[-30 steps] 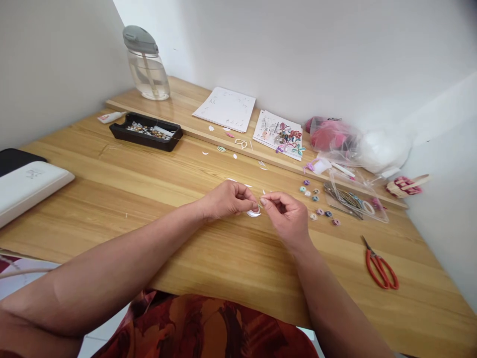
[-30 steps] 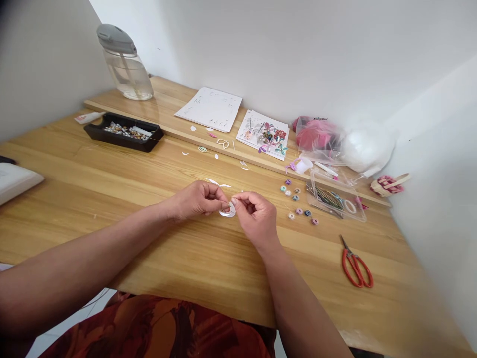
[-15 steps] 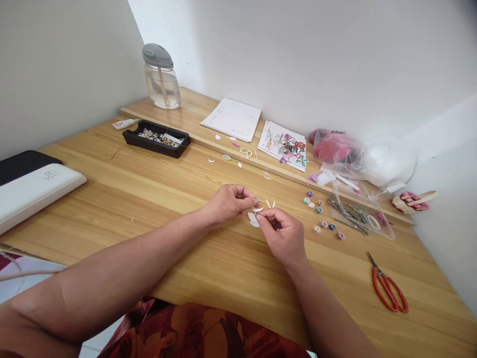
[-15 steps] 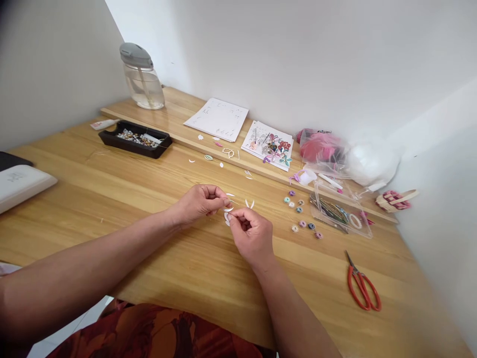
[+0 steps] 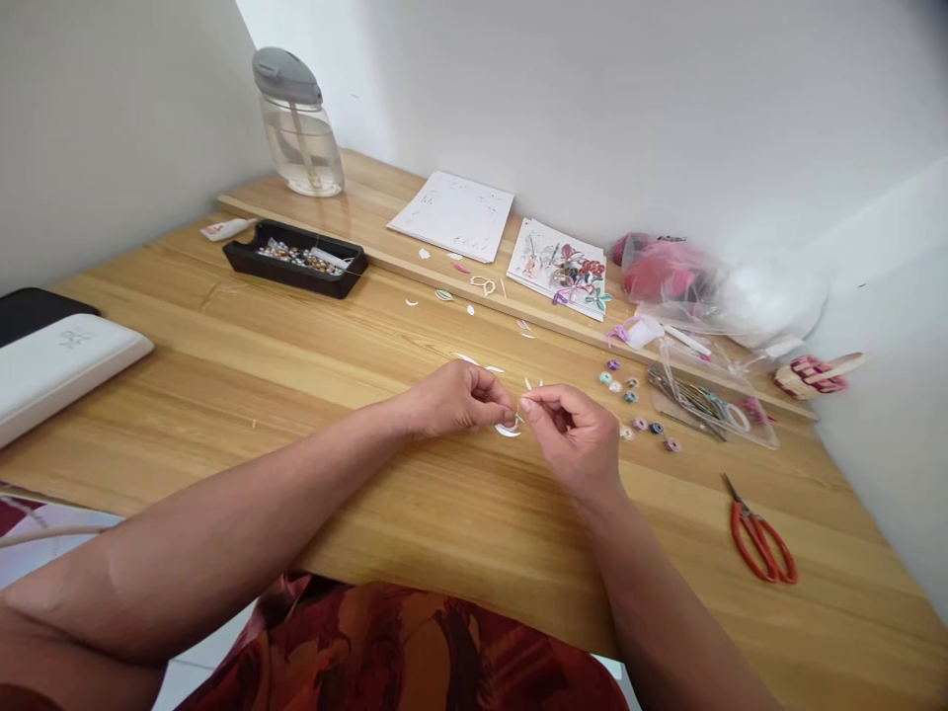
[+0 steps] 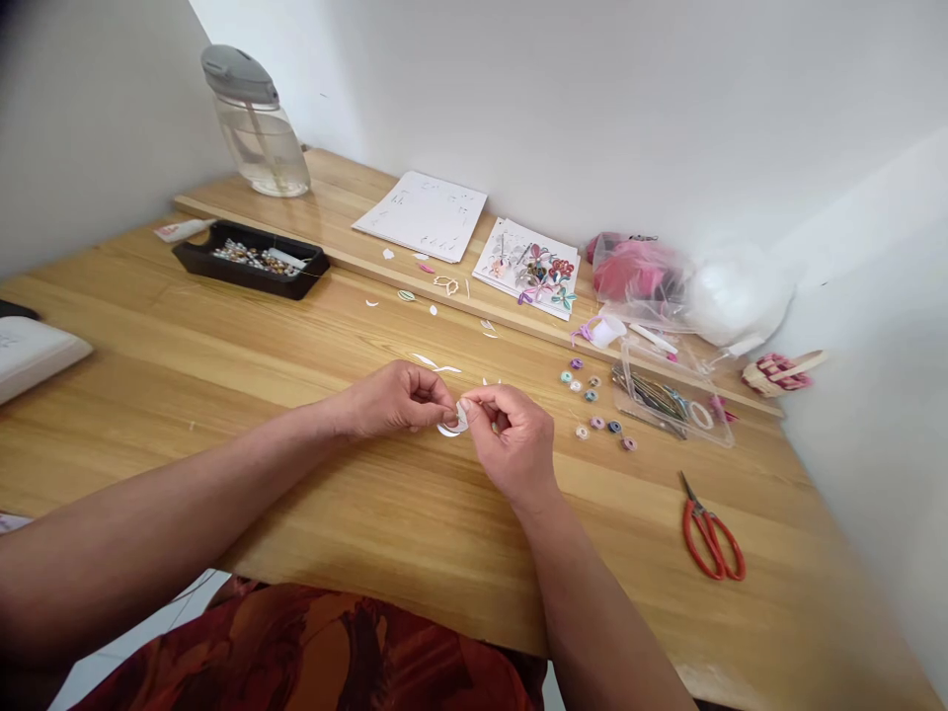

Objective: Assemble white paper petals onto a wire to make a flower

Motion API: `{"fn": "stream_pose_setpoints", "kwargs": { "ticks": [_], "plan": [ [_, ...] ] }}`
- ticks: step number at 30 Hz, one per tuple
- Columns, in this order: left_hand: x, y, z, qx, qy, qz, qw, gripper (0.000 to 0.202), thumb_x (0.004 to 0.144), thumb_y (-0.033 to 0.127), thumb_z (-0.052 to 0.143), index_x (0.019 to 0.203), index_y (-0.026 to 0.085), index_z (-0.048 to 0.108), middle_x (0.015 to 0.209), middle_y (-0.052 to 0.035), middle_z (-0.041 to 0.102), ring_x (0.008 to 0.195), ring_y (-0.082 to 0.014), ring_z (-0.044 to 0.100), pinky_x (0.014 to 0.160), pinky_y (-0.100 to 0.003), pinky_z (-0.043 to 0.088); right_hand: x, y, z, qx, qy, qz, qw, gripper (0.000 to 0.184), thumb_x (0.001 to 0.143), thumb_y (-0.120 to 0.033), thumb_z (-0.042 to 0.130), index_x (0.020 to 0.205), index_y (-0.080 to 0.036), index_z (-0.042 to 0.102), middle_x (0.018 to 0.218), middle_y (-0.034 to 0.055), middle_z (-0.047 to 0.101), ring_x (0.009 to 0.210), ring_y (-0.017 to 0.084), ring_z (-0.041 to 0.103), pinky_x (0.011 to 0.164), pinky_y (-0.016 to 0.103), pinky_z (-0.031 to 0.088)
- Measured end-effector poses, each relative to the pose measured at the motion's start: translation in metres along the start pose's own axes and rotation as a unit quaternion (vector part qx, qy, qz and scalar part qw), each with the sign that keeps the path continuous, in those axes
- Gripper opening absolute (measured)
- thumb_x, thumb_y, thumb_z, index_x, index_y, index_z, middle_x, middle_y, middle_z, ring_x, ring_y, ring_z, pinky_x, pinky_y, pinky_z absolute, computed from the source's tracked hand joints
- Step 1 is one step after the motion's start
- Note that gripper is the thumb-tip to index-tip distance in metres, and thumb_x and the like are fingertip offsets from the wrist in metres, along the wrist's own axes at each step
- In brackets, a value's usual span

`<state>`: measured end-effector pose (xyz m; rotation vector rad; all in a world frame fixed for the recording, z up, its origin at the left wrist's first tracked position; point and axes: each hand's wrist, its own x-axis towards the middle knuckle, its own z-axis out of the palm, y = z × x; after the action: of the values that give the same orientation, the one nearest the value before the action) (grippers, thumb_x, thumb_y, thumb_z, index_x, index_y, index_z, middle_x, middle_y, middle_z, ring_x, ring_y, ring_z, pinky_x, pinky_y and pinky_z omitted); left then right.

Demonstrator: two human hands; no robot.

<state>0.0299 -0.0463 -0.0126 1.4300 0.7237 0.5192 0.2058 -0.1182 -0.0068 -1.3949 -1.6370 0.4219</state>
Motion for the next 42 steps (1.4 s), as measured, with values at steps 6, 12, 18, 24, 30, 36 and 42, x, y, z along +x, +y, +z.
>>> {"fn": "stream_pose_setpoints", "kwargs": {
  "ticks": [6,12,18,24,30,36,42],
  "plan": [
    [-0.001,0.006,0.001,-0.037,0.008,0.008,0.999,0.024,0.067,0.034,0.075,0.076,0.013,0.070,0.063,0.0004,0.063,0.049,-0.0044,0.041,0.046,-0.019,0.031,0.004,0.010,0.003,0.096,-0.043,0.100,0.989,0.011,0.081,-0.028,0.067,0.079,-0.018,0.070,0.065,-0.0001,0.063,0.055,0.011,0.050,0.052,0.024,0.038],
    [0.001,0.006,0.003,-0.090,0.098,0.027,0.991,0.026,0.067,0.036,0.076,0.073,0.013,0.065,0.060,0.0014,0.061,0.048,-0.0042,0.042,0.045,-0.018,0.031,-0.002,0.004,0.008,0.084,-0.058,0.084,0.991,0.012,0.082,-0.028,0.065,0.077,-0.018,0.067,0.060,-0.0020,0.058,0.053,0.010,0.046,0.050,0.023,0.035],
    [0.004,0.003,0.004,-0.035,0.168,0.034,0.985,0.019,0.067,0.028,0.074,0.070,0.012,0.063,0.063,0.0009,0.063,0.053,-0.0061,0.050,0.051,-0.018,0.037,-0.007,-0.008,0.010,0.015,-0.040,-0.011,0.999,0.007,0.084,-0.019,0.062,0.081,-0.019,0.068,0.067,-0.0012,0.063,0.055,0.010,0.051,0.054,0.023,0.041],
    [0.002,-0.001,0.003,0.070,0.101,0.054,0.991,0.011,0.071,0.024,0.068,0.072,0.013,0.068,0.067,0.0004,0.067,0.059,-0.0084,0.056,0.055,-0.018,0.041,-0.004,-0.008,0.000,-0.050,-0.007,-0.054,0.997,0.007,0.083,-0.018,0.064,0.085,-0.021,0.070,0.071,-0.0001,0.066,0.057,0.011,0.051,0.054,0.025,0.040],
    [-0.001,0.001,0.002,0.060,0.024,0.057,0.996,0.015,0.073,0.027,0.069,0.076,0.013,0.070,0.066,0.0010,0.065,0.056,-0.0064,0.051,0.053,-0.017,0.038,0.002,0.000,-0.002,0.025,-0.011,0.014,1.000,0.007,0.084,-0.023,0.064,0.082,-0.020,0.070,0.072,0.0004,0.066,0.058,0.011,0.052,0.054,0.024,0.041],
    [-0.003,0.010,0.001,-0.012,0.023,0.039,0.999,0.020,0.072,0.030,0.073,0.078,0.012,0.069,0.059,0.0027,0.060,0.048,-0.0036,0.040,0.045,-0.017,0.031,0.005,0.009,0.000,0.101,-0.051,0.080,0.990,0.011,0.081,-0.028,0.067,0.077,-0.018,0.069,0.068,0.0006,0.066,0.059,0.012,0.054,0.056,0.024,0.041],
    [0.000,0.008,0.004,-0.063,0.111,0.044,0.991,0.020,0.070,0.030,0.074,0.071,0.012,0.064,0.057,0.0035,0.059,0.047,-0.0034,0.042,0.046,-0.017,0.032,-0.001,0.002,0.006,0.090,-0.063,0.091,0.990,0.014,0.082,-0.029,0.066,0.075,-0.017,0.069,0.063,-0.0009,0.063,0.054,0.010,0.050,0.051,0.023,0.037]
  ]
}}
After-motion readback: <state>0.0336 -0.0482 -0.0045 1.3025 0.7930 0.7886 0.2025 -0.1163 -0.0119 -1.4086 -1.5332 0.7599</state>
